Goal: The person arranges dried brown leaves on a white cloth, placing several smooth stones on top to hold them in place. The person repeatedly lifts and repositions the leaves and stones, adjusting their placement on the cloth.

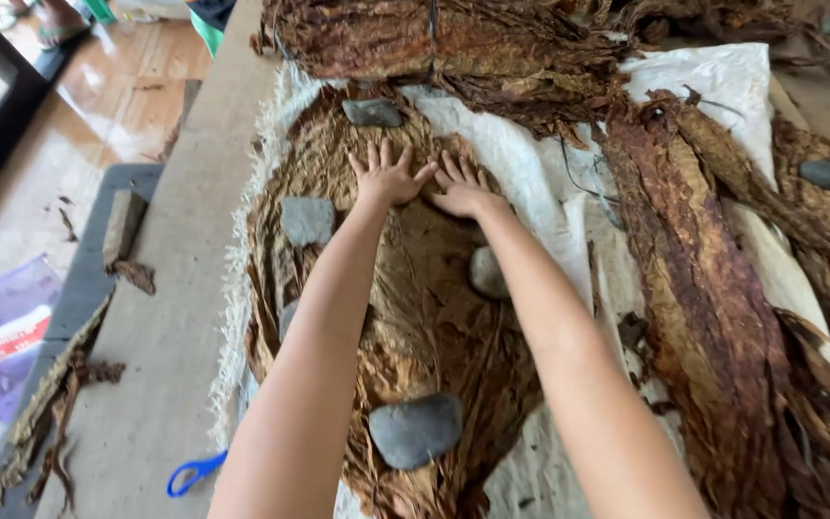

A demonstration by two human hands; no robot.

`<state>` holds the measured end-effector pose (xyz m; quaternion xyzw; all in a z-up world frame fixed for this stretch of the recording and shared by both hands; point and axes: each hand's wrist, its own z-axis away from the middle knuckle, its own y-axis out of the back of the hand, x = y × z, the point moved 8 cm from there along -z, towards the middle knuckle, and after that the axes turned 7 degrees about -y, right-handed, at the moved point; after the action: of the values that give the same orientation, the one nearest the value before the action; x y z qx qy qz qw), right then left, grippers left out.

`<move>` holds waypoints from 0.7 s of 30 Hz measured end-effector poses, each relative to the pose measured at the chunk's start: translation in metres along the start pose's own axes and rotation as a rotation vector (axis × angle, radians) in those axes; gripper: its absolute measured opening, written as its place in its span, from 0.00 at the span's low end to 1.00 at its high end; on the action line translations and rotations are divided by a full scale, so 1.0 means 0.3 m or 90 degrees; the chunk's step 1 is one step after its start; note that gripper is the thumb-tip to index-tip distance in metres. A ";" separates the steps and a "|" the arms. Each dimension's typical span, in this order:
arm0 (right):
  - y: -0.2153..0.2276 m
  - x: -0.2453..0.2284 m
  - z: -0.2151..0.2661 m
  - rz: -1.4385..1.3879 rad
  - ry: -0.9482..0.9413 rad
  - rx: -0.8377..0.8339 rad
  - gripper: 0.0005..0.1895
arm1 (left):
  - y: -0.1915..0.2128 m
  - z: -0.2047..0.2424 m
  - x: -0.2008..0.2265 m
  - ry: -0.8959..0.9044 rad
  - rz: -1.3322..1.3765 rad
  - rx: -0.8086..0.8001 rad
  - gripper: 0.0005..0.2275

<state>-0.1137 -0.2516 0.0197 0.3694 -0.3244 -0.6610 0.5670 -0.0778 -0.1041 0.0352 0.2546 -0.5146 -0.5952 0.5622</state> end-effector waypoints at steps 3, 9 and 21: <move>0.006 0.110 0.141 0.073 -0.002 0.034 0.55 | -0.012 -0.020 -0.004 -0.009 -0.037 0.037 0.46; -0.072 0.402 0.370 0.090 -0.087 0.097 0.40 | -0.102 0.107 0.053 -0.027 -0.022 -0.023 0.49; -0.243 0.129 1.080 -0.105 0.473 0.338 0.16 | -0.184 0.814 0.263 -0.336 0.117 0.029 0.32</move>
<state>-0.4317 -0.2759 0.1206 0.7382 -0.2270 -0.4208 0.4758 -0.3346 -0.1069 0.0906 0.0555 -0.6774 -0.5759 0.4543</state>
